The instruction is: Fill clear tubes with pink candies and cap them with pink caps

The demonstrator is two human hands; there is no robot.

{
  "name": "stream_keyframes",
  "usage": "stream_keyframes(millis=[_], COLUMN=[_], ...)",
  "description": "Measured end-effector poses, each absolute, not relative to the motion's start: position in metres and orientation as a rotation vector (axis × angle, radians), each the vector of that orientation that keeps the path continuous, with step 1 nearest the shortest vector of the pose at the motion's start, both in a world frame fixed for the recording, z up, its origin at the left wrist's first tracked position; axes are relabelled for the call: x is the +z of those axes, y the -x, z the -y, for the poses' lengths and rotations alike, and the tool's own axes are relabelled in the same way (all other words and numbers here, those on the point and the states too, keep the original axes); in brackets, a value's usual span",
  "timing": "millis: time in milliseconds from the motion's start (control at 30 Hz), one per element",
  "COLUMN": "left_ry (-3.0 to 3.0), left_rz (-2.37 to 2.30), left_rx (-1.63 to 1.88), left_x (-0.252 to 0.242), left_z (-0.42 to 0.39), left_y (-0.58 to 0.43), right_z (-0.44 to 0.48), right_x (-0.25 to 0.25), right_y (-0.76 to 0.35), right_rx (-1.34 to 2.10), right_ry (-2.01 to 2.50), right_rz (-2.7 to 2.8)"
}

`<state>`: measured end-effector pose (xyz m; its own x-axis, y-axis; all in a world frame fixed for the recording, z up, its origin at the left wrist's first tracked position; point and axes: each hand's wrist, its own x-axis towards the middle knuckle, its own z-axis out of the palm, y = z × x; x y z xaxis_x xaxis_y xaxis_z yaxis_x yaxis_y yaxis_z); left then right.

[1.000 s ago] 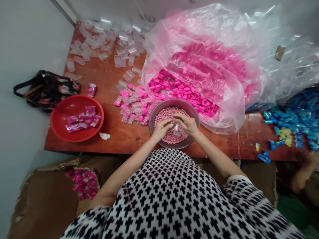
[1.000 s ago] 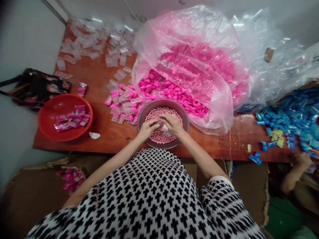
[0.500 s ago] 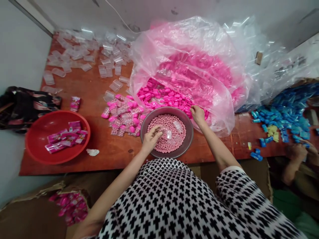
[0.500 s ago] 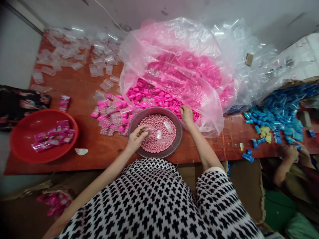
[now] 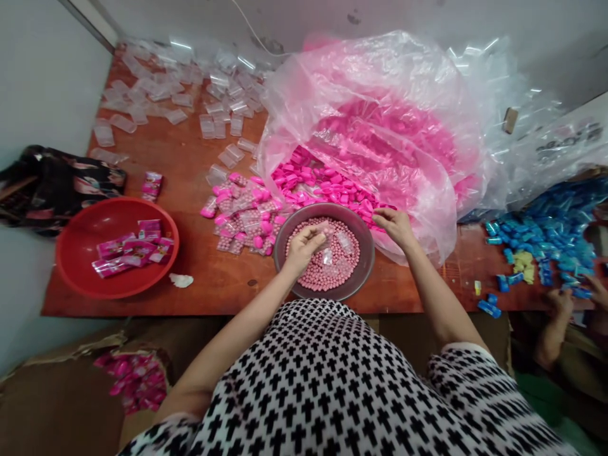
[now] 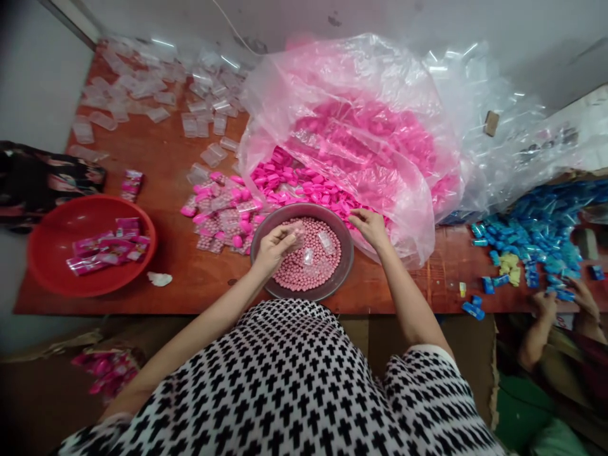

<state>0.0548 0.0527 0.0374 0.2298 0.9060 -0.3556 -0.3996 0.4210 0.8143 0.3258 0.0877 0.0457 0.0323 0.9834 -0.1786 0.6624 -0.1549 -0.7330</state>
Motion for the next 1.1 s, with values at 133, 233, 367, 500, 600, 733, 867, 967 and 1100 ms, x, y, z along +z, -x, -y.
stream_keyframes(millis=[133,233,367,500,600,733,867,967,1100], left_ry=[-0.629,-0.605,-0.627,-0.642,-0.663,-0.737,-0.721,-0.697,-0.719], left_rz=[-0.835,-0.828,-0.837,-0.829,-0.821,-0.855,-0.918,-0.951,-1.009], left_rx=[0.998,0.997,1.008,1.010,0.984,0.983,1.056,1.084,1.091], left_x=[0.050,0.052,0.052,0.057,0.062,0.065,0.057,0.050,0.044], left_z=[-0.056,-0.051,-0.041,-0.037,-0.036,-0.035,-0.034,-0.030,-0.023], left_y=[-0.074,-0.079,-0.076,-0.072,-0.069,-0.061,-0.046,-0.034,-0.022], right_z=[-0.055,-0.043,-0.040,-0.041,-0.045,-0.052,-0.048,-0.038,-0.030], right_x=[0.072,0.079,0.074,0.075,0.082,0.080,0.053,0.022,-0.010], right_y=[-0.291,-0.264,-0.243,-0.239,-0.244,-0.253,-0.238,-0.201,-0.153], right_rx=[1.268,1.400,1.414,1.494,1.550,1.396,1.182,1.091,1.044], right_ry=[1.633,1.521,1.408,1.342,1.318,1.365,1.500,1.594,1.833], right_rz=[1.545,1.481,1.276,1.270,1.366,1.500,2.020,2.524,2.686])
